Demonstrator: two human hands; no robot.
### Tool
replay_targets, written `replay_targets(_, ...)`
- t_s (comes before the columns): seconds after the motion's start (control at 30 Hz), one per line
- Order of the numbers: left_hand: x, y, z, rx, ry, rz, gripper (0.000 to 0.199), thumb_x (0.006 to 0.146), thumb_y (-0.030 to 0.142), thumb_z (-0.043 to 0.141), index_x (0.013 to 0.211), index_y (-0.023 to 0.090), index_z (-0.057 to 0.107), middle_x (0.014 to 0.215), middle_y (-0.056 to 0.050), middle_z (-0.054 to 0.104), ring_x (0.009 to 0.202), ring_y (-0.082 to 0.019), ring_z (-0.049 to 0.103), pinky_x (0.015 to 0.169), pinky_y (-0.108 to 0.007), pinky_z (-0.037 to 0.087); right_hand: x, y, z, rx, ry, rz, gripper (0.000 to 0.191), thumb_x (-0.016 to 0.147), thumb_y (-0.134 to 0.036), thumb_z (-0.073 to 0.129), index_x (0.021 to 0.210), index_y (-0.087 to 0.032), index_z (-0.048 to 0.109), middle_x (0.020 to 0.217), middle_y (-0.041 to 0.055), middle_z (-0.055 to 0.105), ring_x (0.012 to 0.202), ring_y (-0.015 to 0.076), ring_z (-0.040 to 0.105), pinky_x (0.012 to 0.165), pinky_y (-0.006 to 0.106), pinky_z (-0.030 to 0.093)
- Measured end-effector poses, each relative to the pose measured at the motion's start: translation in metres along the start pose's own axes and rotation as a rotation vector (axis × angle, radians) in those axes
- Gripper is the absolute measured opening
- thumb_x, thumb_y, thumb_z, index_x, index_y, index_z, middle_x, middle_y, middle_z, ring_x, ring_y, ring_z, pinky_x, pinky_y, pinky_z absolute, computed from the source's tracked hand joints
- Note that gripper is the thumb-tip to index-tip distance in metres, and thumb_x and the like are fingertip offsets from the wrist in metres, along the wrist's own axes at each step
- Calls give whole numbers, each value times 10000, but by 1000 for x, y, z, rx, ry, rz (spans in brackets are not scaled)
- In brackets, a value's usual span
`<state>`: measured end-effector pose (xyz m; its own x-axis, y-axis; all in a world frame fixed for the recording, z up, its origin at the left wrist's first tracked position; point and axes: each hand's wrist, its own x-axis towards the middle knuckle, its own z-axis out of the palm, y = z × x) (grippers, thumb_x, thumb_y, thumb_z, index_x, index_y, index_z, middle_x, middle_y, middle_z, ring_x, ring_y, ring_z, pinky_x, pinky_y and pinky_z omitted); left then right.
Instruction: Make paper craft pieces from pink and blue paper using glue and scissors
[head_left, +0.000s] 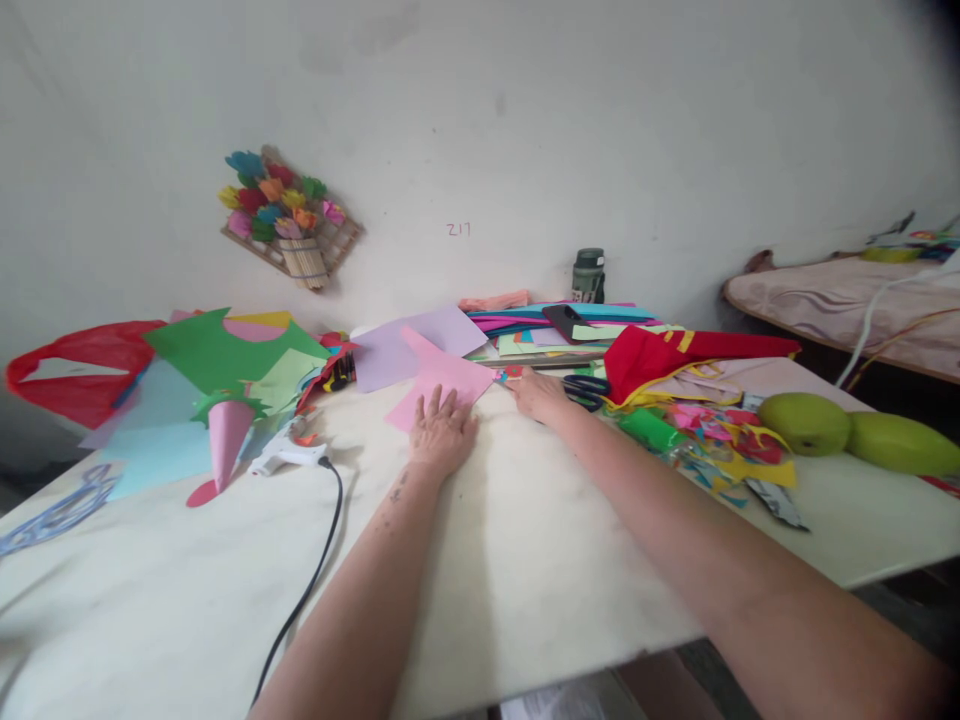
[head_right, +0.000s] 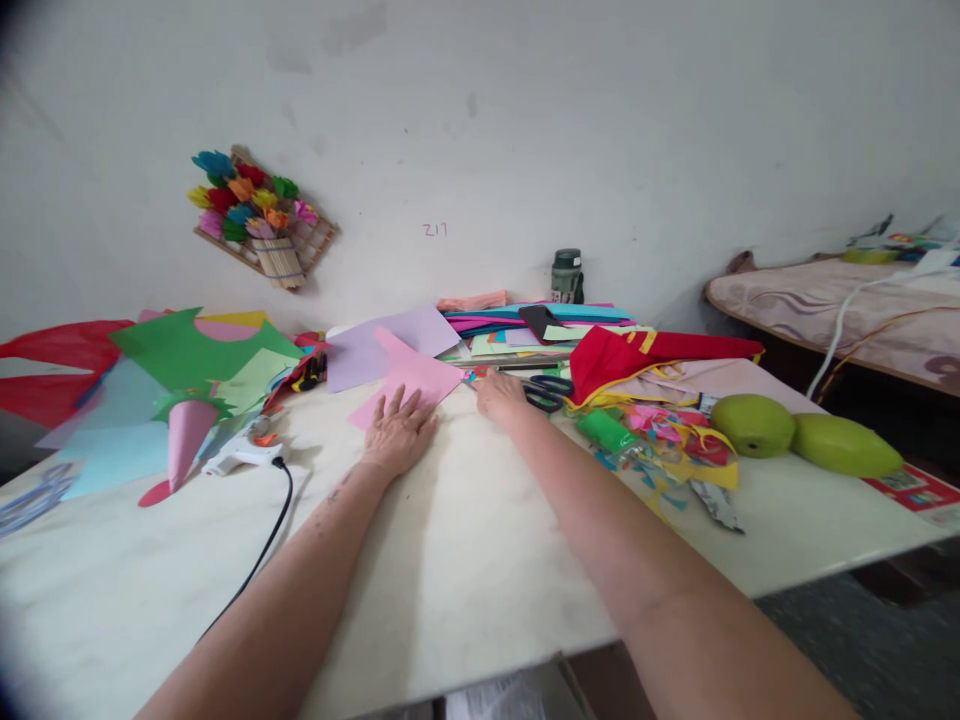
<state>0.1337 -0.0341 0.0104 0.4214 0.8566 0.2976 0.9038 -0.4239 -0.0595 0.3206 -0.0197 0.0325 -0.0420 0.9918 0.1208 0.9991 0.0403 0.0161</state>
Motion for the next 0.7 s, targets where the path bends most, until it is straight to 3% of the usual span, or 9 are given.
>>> replay_targets(0.5,-1,0,1,-1,18,15,521,828,500,169,1173,275,488,1373,7,311,1301,-221,91,1040,-444,13,12,0,-4,-42,-1,64,391,854,-278,285,1179,-259,501,1122,145,464,925,245,533,740,344,395)
replay_targets(0.7,-2,0,0,0,16,3,533,827,500,173,1221,262,441,1373,7,310,1303,-210,82,1045,-429,5,16,-4,-11,-62,-30,22,357,836,-247,326,1085,-197,577,1088,158,493,960,262,517,758,352,389)
